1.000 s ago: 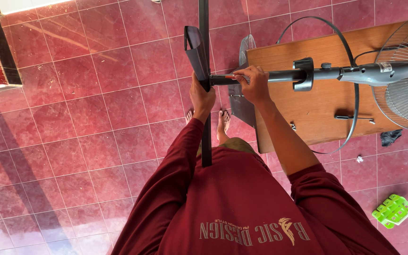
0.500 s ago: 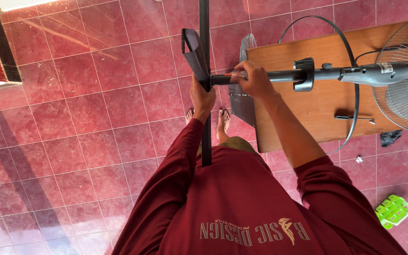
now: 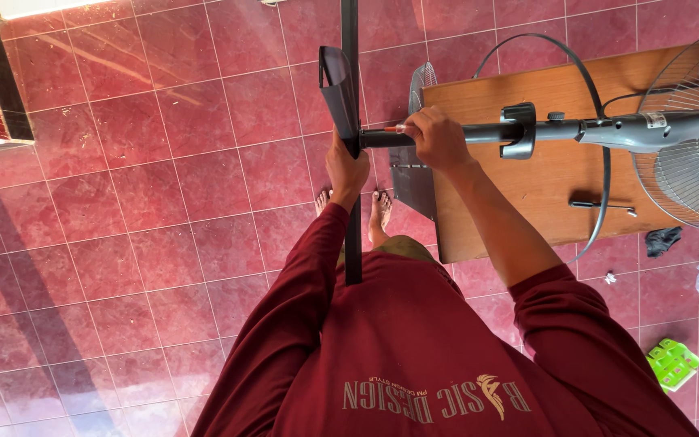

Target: The person assembles the base of an electric fan by attaching two metal legs to the central pole and securing them with a screwdriver. The person aligns the legs, inserts screws, and tightens them to complete the base assembly.

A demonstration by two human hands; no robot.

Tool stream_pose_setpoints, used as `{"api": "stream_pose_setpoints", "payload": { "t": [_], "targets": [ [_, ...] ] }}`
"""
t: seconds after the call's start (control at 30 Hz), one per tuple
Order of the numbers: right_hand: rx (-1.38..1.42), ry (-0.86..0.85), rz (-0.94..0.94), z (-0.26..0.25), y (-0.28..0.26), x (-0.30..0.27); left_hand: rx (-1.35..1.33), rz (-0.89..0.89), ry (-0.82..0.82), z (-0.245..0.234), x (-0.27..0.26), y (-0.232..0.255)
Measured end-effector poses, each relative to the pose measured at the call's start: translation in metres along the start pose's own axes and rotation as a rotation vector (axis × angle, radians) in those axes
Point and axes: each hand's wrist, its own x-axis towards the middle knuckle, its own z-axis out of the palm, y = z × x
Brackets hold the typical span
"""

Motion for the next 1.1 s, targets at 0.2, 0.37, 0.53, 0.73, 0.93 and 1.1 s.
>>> {"api": "stream_pose_setpoints", "payload": {
  "t": [0.2,0.37,0.53,0.73,0.93,1.1],
  "targets": [
    [-0.021,-0.088,0.004,0.0,0.0,0.006,-0.002,0.007,0.015,-0.002,-0.004,0.0],
    [0.082,-0.1,0.057,-0.009,-0.001,0.003,0.012,0.025,0.016,0.001,-0.002,-0.002],
    [-0.054,-0.067,0.115,0.002,-0.001,-0.002,0.008,0.021,0.019,0.002,-0.003,-0.001],
    [-0.104,0.054,-0.011,0.011,-0.005,-0.002,0.019,0.048,0.024,-0.002,-0.004,0.005],
    [0.052,0.024,0.002,-0.002,-0.014,-0.003,0.011,0.029,0.017,-0.004,-0.002,0.013],
    [-0.109,0.019,0.005,0.003,-0.017,0.003,0.029,0.036,0.028,-0.009,-0.003,0.022]
  ]
}}
